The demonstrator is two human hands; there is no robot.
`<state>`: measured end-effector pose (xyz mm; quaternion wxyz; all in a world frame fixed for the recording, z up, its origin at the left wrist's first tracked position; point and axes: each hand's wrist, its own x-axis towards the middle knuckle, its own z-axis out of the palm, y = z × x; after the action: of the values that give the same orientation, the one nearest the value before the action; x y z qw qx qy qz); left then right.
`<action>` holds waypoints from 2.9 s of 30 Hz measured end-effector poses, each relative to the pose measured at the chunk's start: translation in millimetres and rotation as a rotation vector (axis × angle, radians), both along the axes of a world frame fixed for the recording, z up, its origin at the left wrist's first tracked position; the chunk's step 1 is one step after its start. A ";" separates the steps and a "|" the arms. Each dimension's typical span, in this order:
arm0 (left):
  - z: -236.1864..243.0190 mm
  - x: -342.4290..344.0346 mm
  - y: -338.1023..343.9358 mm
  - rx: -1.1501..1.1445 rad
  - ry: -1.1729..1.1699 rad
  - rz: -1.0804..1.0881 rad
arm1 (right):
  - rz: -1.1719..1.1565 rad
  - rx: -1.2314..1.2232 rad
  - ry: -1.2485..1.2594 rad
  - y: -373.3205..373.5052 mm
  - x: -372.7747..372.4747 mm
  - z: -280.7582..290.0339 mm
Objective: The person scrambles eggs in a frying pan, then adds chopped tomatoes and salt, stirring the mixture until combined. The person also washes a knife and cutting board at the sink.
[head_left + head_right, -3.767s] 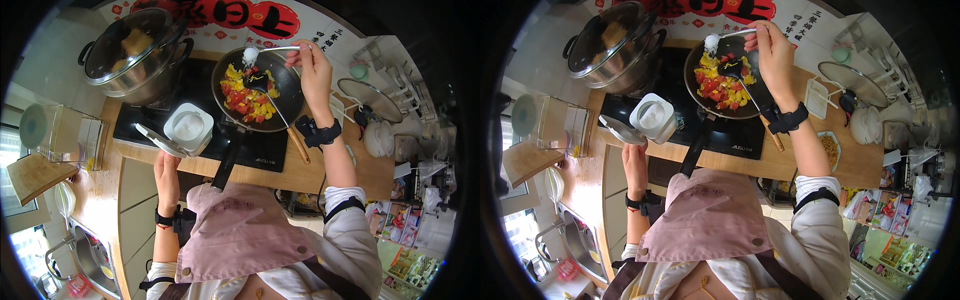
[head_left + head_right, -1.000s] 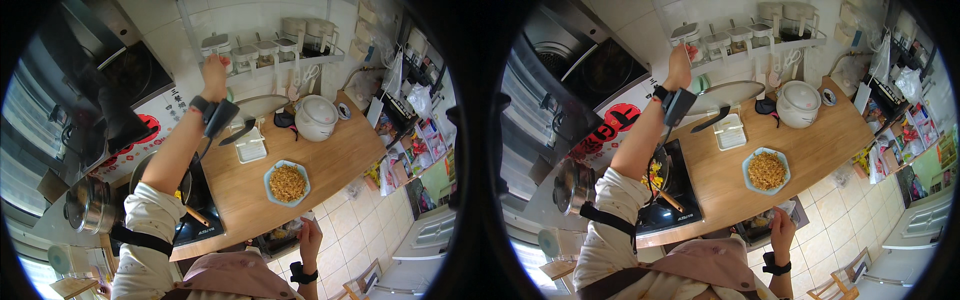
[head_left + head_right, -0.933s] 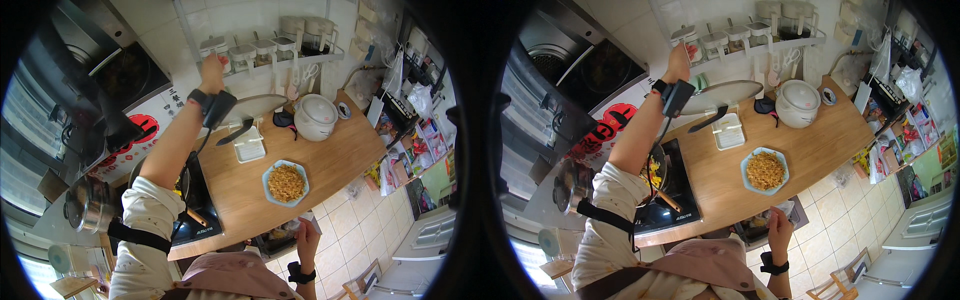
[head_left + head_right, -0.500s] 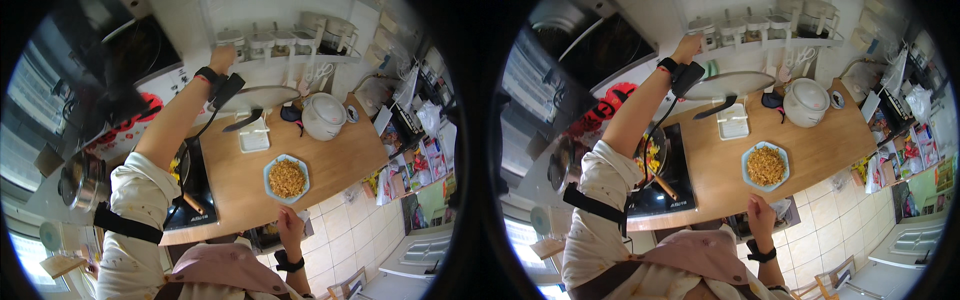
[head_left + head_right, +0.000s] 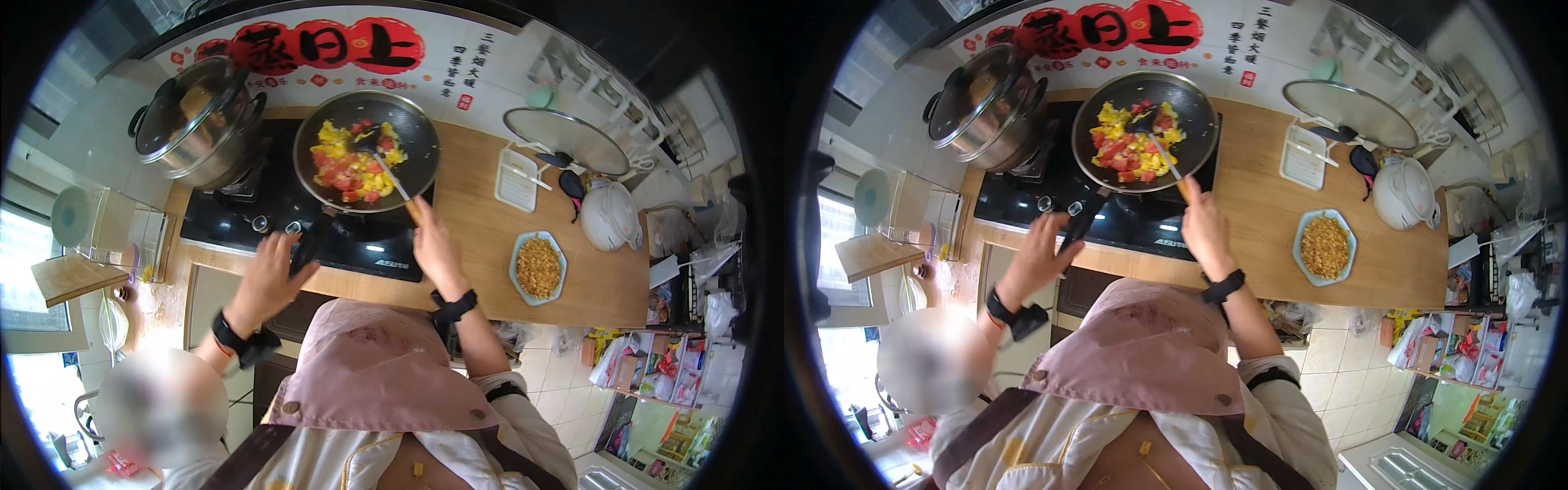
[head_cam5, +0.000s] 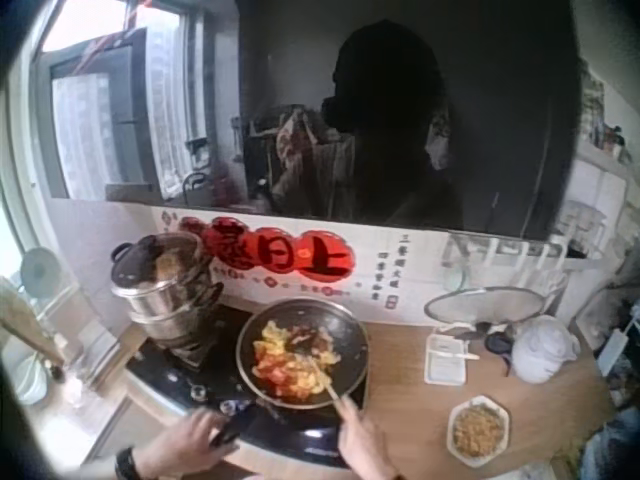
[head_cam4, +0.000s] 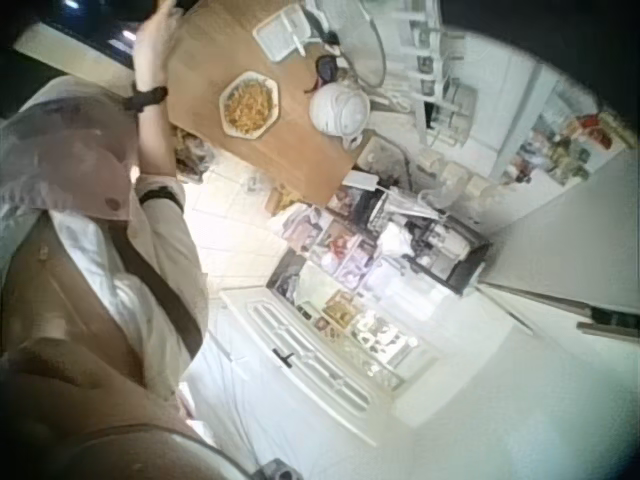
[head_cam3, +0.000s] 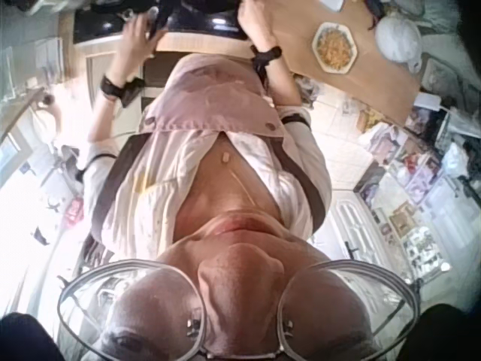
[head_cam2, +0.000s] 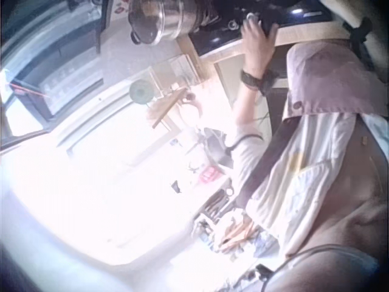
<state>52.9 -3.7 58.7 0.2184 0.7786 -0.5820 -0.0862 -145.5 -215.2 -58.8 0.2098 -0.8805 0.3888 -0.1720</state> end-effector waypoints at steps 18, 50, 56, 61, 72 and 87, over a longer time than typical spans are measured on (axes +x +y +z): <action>-71.7 7.8 20.8 0.009 1.726 0.294 | -0.073 -0.021 0.084 17.0 28.3 139.6; -66.5 -2.4 21.3 -0.018 1.616 0.405 | 0.154 -0.268 0.220 -20.8 64.4 132.9; -66.8 -1.1 21.1 -0.022 1.662 0.397 | 0.237 -0.208 0.263 8.0 -23.7 223.6; -64.8 -4.5 21.0 -0.084 1.633 0.400 | 0.171 -0.235 0.494 37.9 -12.0 239.5; -62.6 -3.5 21.1 -0.031 1.568 0.384 | 0.166 -0.219 0.103 -26.7 37.4 158.8; -64.9 -3.5 21.4 -0.049 1.591 0.368 | 0.169 -0.393 0.484 28.4 -6.1 207.3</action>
<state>49.4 17.8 -6.2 0.5938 0.5624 -0.1175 -0.5633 -151.6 -186.8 148.6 -0.0492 -0.9487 0.3121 -0.0113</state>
